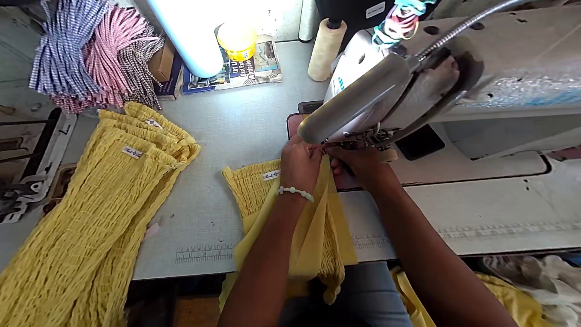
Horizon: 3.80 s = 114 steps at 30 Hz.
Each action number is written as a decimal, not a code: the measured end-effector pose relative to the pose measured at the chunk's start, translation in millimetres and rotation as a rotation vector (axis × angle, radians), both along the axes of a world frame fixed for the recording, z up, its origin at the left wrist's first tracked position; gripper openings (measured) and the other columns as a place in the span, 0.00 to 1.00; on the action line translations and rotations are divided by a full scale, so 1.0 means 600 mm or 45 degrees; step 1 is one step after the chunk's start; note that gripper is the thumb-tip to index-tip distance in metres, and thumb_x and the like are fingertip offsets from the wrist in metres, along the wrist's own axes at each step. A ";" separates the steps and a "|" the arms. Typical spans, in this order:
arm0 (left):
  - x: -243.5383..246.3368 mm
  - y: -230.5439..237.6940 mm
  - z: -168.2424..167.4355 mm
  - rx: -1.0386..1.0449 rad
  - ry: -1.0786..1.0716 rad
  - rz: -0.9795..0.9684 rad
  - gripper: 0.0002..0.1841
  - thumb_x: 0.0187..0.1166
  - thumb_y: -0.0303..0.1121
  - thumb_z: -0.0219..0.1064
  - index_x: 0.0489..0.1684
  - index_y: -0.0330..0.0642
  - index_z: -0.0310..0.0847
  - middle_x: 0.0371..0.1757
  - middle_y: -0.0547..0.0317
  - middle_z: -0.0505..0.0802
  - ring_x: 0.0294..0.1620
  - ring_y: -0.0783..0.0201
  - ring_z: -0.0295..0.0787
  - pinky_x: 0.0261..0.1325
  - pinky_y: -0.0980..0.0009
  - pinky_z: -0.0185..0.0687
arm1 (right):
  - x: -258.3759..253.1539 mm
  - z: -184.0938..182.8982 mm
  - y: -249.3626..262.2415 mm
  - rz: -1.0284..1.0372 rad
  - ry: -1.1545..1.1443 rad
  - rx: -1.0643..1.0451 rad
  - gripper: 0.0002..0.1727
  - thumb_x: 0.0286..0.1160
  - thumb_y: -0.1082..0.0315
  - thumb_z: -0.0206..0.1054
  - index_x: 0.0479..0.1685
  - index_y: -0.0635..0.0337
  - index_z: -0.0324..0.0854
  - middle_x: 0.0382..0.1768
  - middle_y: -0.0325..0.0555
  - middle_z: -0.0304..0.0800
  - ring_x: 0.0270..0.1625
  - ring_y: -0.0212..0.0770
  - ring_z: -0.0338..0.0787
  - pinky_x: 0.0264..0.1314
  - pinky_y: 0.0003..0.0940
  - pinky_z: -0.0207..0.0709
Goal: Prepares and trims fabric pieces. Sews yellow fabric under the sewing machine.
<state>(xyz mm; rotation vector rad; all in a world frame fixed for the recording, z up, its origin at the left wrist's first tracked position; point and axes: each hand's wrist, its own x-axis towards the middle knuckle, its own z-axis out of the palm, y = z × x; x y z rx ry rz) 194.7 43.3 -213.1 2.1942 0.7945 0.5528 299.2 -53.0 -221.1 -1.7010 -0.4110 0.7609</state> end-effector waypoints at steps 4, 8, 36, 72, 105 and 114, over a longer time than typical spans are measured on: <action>0.000 0.000 0.000 0.002 0.001 0.003 0.06 0.76 0.25 0.73 0.29 0.34 0.90 0.33 0.52 0.85 0.29 0.63 0.80 0.36 0.67 0.80 | 0.000 0.002 0.000 0.010 -0.004 -0.004 0.04 0.77 0.76 0.71 0.44 0.63 0.82 0.18 0.38 0.86 0.16 0.28 0.85 0.22 0.20 0.83; 0.000 0.000 -0.002 0.014 -0.004 0.006 0.06 0.75 0.25 0.74 0.28 0.34 0.90 0.33 0.51 0.86 0.29 0.63 0.80 0.36 0.67 0.80 | -0.001 0.003 -0.001 0.002 -0.007 -0.018 0.04 0.77 0.76 0.71 0.45 0.63 0.83 0.18 0.38 0.86 0.16 0.28 0.84 0.22 0.20 0.82; 0.000 -0.001 0.002 -0.019 -0.001 0.003 0.07 0.77 0.25 0.72 0.28 0.34 0.89 0.31 0.53 0.83 0.28 0.64 0.77 0.35 0.68 0.76 | -0.002 0.004 -0.003 0.016 0.027 0.010 0.03 0.79 0.76 0.69 0.45 0.63 0.82 0.18 0.38 0.86 0.15 0.28 0.83 0.21 0.20 0.81; -0.002 0.000 0.000 0.024 -0.011 -0.015 0.07 0.76 0.25 0.73 0.28 0.34 0.90 0.32 0.53 0.84 0.28 0.64 0.79 0.35 0.69 0.78 | -0.001 0.004 -0.005 0.044 -0.013 -0.005 0.02 0.79 0.75 0.69 0.44 0.62 0.84 0.18 0.37 0.85 0.16 0.27 0.83 0.22 0.19 0.81; -0.002 0.000 0.001 0.051 -0.016 -0.040 0.06 0.76 0.25 0.73 0.29 0.33 0.89 0.31 0.52 0.83 0.28 0.63 0.78 0.34 0.68 0.77 | -0.004 0.006 -0.005 0.021 -0.011 -0.012 0.03 0.78 0.76 0.70 0.44 0.62 0.86 0.18 0.37 0.86 0.15 0.26 0.83 0.21 0.19 0.81; -0.001 -0.002 0.002 0.013 0.000 -0.033 0.07 0.78 0.24 0.72 0.29 0.33 0.89 0.32 0.52 0.83 0.29 0.63 0.79 0.35 0.68 0.77 | -0.005 0.006 -0.005 0.006 0.001 0.001 0.02 0.78 0.75 0.70 0.43 0.62 0.84 0.17 0.37 0.85 0.15 0.27 0.83 0.21 0.19 0.81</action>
